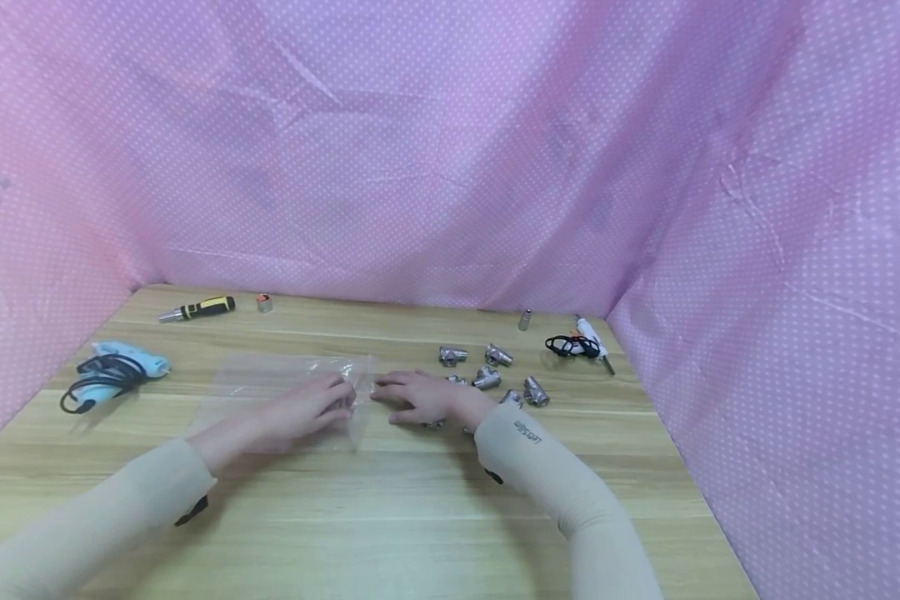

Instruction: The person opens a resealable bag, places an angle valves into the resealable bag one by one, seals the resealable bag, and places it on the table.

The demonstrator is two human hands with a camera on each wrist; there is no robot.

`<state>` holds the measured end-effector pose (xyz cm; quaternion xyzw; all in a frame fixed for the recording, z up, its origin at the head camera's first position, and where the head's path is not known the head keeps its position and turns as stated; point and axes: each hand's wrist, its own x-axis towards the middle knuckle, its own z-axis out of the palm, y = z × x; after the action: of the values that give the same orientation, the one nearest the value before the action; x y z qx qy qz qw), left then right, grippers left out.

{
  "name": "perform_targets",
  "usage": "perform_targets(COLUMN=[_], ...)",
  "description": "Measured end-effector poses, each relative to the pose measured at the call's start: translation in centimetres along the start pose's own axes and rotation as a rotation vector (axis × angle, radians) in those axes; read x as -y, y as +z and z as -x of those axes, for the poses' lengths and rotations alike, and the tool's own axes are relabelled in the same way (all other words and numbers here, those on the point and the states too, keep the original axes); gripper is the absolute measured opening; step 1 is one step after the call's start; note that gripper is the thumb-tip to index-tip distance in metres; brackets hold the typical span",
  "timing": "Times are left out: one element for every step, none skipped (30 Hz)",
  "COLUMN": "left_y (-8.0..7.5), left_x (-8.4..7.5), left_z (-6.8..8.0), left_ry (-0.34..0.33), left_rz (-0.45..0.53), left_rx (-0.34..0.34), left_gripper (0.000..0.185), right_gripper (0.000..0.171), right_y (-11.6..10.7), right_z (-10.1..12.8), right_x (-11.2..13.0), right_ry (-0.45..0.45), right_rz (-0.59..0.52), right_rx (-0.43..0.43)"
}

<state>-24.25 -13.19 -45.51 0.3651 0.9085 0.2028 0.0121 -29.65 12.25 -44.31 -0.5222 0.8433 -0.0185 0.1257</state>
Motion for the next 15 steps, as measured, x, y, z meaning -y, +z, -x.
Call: perform_targets(left_y=[0.0,0.0,0.0,0.0,0.1,0.1,0.1,0.1,0.1,0.1,0.0,-0.1,-0.2,-0.4,-0.6], left_x=[0.0,0.0,0.0,0.0,0.0,0.0,0.1,0.1,0.2,0.2,0.2,0.2,0.2,0.1,0.0], left_z=[-0.1,-0.1,-0.2,-0.3,-0.3,-0.3,-0.4,-0.3,-0.2,0.0,0.1,0.3,0.5,0.8,0.9], left_ry=[-0.012,-0.027,-0.037,-0.044,-0.044,-0.037,-0.03,-0.026,-0.024,-0.034,-0.049,-0.063,-0.085,-0.103,-0.111], left_rz=[0.003,0.01,0.015,0.016,0.02,0.019,0.02,0.025,0.038,0.06,0.089,0.114,0.15,0.181,0.2], left_rx=[0.008,0.018,0.028,0.034,0.037,0.035,0.031,0.026,0.022,0.019,0.018,0.013,0.013,0.009,0.001], left_gripper=[0.016,0.016,0.016,0.017,0.017,0.017,0.016,0.014,0.012,0.009,0.007,0.006,0.005,0.005,0.004], right_gripper=[0.057,0.056,0.056,0.055,0.054,0.053,0.052,0.051,0.05,0.049,0.048,0.047,0.047,0.046,0.046], right_y=[0.0,0.1,0.1,0.1,0.1,0.1,0.1,0.0,0.0,0.0,0.0,-0.1,-0.1,-0.1,-0.1], right_z=[-0.1,-0.3,-0.4,-0.5,-0.6,-0.7,-0.8,-0.8,-0.8,-0.7,-0.7,-0.6,-0.5,-0.5,-0.4], right_x=[0.1,0.1,0.2,0.2,0.3,0.4,0.5,0.6,0.6,0.7,0.8,0.8,0.9,1.0,1.1], right_ry=[0.006,0.011,0.016,0.023,0.03,0.036,0.038,0.039,0.038,0.035,0.029,0.023,0.015,0.006,-0.005], right_rz=[0.012,0.024,0.034,0.041,0.046,0.048,0.05,0.05,0.047,0.046,0.048,0.047,0.045,0.042,0.041], right_rx=[-0.003,-0.005,-0.008,-0.008,-0.008,-0.008,-0.008,-0.01,-0.015,-0.02,-0.023,-0.028,-0.036,-0.046,-0.056])
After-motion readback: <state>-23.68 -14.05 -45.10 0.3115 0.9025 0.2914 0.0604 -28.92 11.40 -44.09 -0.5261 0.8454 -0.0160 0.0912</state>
